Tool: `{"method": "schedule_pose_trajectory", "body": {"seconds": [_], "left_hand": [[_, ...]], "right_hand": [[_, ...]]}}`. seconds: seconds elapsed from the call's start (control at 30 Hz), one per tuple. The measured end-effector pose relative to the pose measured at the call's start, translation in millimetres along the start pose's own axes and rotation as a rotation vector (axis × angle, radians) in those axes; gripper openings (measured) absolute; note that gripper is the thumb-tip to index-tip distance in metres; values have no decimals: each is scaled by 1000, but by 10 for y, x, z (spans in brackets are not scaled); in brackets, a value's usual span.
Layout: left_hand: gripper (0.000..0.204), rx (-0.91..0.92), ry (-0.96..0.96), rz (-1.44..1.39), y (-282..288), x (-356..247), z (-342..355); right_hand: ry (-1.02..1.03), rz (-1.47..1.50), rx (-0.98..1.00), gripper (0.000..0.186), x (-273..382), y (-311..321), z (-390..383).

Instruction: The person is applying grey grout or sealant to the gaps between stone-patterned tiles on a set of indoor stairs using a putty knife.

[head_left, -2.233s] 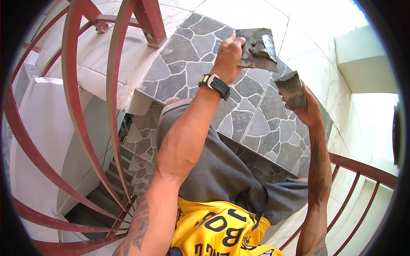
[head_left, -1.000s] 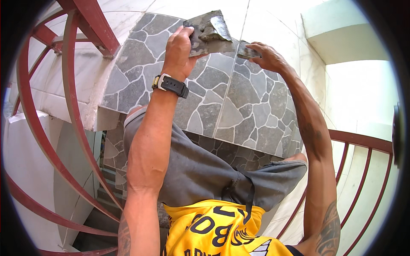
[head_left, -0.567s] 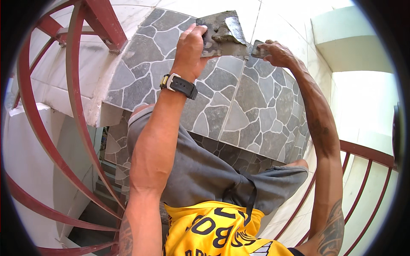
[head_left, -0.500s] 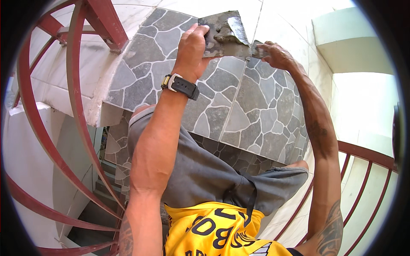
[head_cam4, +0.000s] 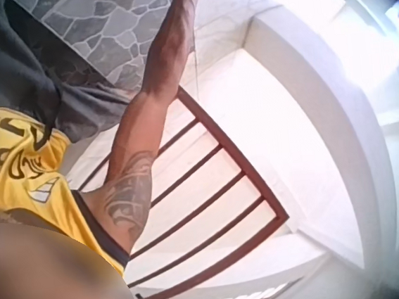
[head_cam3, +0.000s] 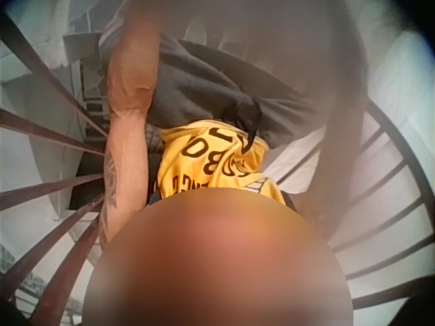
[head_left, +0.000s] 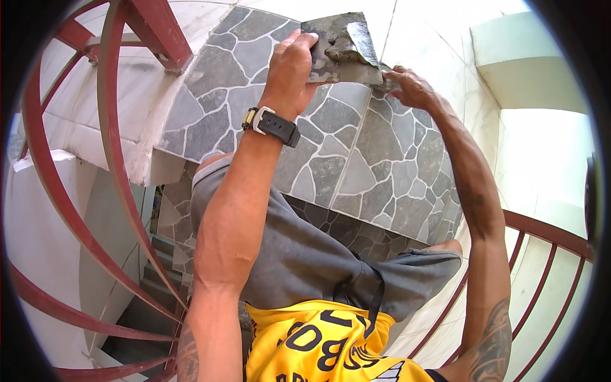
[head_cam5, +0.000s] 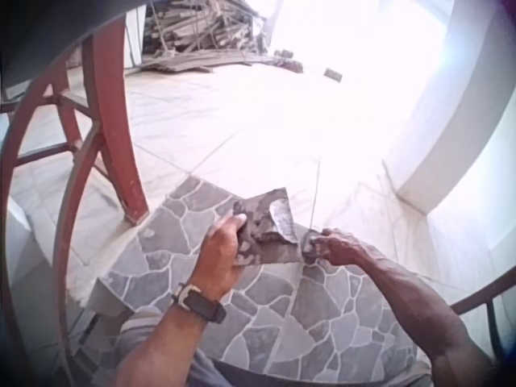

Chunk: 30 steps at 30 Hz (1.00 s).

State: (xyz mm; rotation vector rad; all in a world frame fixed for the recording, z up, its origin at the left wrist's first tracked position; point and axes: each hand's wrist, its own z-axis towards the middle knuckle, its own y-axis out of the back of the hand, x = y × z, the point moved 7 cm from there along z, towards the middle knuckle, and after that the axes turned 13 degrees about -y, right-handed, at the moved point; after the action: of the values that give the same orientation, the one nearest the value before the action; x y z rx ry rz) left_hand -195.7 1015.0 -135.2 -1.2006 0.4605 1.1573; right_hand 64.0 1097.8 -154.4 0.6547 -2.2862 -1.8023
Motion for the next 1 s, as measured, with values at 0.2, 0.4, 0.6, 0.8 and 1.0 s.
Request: {"method": "schedule_pose_trajectory", "body": {"seconds": [0.2,0.4,0.6,0.8,1.0], "left_hand": [[17,49,-11,207,182,55,62],[15,100,-110,386,216,35,21],[15,-13,88,74,164,158,57],[16,-61,107,2,362,190,81],[17,-82,76,35,370,186,140]], "right_hand": [[11,-70,148,53,211,52,-13],[-62,-4,158,50,351,158,-139],[59,-31,10,52,382,-14,-289],[-34,-94,253,54,466,44,-384],[73,-35,-106,52,499,-18,-632]]}}
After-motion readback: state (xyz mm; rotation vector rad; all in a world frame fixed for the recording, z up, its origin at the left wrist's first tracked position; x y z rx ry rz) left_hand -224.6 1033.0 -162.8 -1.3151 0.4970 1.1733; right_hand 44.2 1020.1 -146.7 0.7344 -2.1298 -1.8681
